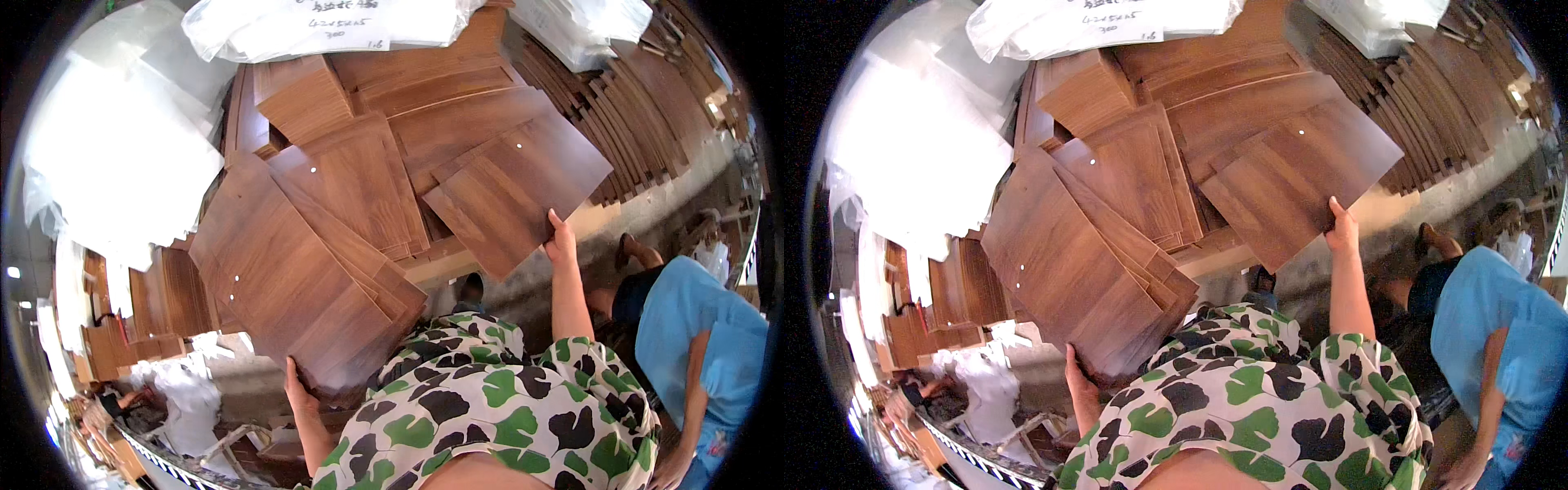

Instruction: The person picks up wooden panels from a stack, places them into a cardboard box, and adds white protective sheets between layers. The person repeats this process, stacking multiple panels and sheets inside the box.

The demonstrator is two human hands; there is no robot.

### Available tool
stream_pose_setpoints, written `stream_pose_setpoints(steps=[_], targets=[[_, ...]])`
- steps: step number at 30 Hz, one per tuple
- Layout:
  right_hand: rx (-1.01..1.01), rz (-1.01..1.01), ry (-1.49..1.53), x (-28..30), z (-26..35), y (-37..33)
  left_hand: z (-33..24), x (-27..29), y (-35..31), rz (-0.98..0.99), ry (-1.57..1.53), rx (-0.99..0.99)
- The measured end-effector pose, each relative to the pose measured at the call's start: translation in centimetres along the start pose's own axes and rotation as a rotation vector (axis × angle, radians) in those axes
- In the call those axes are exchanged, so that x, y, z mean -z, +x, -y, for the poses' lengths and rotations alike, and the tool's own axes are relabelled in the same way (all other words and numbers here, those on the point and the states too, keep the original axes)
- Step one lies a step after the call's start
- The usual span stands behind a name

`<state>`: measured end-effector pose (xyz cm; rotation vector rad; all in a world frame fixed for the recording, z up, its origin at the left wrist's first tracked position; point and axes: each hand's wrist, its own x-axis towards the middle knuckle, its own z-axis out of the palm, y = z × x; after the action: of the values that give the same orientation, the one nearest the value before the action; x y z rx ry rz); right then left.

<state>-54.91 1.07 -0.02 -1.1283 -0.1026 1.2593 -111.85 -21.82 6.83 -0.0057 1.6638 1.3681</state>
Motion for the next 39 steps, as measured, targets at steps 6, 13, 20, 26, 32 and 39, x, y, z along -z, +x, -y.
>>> stream_pose_setpoints(steps=[6,13,20,26,32,39], targets=[[-0.124,-0.187,-0.240,0.3,-3.9,5.1,-0.4,0.9,1.3,0.036,0.029,0.023],[0.632,-0.388,-1.633,-2.2,-1.9,0.6,-1.9,2.6,2.7,0.149,-0.105,0.039],[0.949,0.698,-1.443,-20.1,-10.8,-13.3,-3.3,0.4,3.6,0.143,-0.041,0.008],[0.694,0.778,-1.879,-25.2,-15.9,-17.5,-4.6,0.2,4.4,0.118,-0.012,-0.027],[0.270,0.884,-1.722,-25.9,-15.0,-16.6,-5.9,-0.2,2.5,0.022,0.096,-0.045],[0.215,0.877,-1.608,-24.8,-12.5,-16.7,-4.8,-1.5,0.0,0.029,0.126,-0.257]])
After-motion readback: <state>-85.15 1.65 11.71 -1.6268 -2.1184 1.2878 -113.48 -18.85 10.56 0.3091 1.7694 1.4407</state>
